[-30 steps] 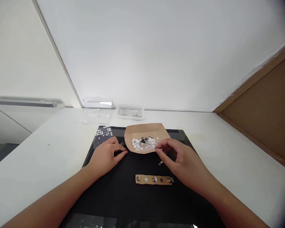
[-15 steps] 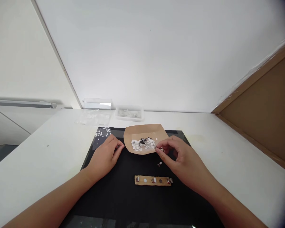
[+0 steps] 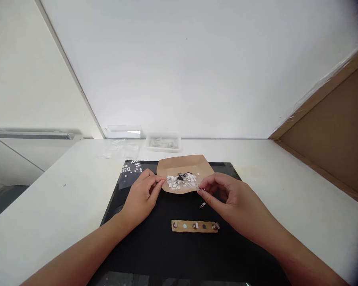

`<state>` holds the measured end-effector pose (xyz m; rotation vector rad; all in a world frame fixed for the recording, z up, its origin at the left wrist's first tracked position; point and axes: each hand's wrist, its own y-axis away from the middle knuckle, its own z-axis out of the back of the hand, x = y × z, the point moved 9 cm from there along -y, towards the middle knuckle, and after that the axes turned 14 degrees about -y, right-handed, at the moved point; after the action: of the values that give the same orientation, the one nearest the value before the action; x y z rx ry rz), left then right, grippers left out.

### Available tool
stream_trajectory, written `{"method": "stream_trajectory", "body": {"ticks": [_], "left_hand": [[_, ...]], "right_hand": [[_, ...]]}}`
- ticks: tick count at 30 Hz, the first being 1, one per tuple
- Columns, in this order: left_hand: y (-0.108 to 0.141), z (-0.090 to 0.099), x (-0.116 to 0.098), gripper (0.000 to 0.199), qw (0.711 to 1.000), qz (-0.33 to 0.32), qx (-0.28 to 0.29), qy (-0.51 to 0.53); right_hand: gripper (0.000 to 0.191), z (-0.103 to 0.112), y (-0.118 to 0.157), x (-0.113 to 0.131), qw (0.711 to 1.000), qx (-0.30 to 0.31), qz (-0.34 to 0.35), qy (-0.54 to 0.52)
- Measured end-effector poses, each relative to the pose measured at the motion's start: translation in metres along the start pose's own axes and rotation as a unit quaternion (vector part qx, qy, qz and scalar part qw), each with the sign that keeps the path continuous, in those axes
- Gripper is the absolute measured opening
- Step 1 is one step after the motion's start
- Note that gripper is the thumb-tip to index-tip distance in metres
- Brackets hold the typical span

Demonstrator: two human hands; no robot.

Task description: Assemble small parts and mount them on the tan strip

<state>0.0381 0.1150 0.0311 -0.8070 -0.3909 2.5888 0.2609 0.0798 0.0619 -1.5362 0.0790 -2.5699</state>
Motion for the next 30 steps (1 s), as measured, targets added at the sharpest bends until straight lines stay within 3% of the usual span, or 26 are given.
{"method": "stream_trajectory", "body": {"ticks": [16, 23, 30], "left_hand": [[0.003, -0.002, 0.006, 0.032, 0.998, -0.035, 0.043, -0.035], [0.007, 0.007, 0.0, 0.024, 0.998, -0.05, 0.027, -0.027], [0.026, 0.008, -0.028, 0.022, 0.986, -0.145, 0.082, 0.016]], "right_hand": [[0.012, -0.007, 0.003, -0.003, 0.998, 0.053, -0.036, -0.014], [0.014, -0.01, 0.004, -0.005, 0.998, 0.061, -0.024, 0.016], [0.008, -0.015, 0.013, -0.001, 0.979, 0.196, -0.013, 0.048]]}}
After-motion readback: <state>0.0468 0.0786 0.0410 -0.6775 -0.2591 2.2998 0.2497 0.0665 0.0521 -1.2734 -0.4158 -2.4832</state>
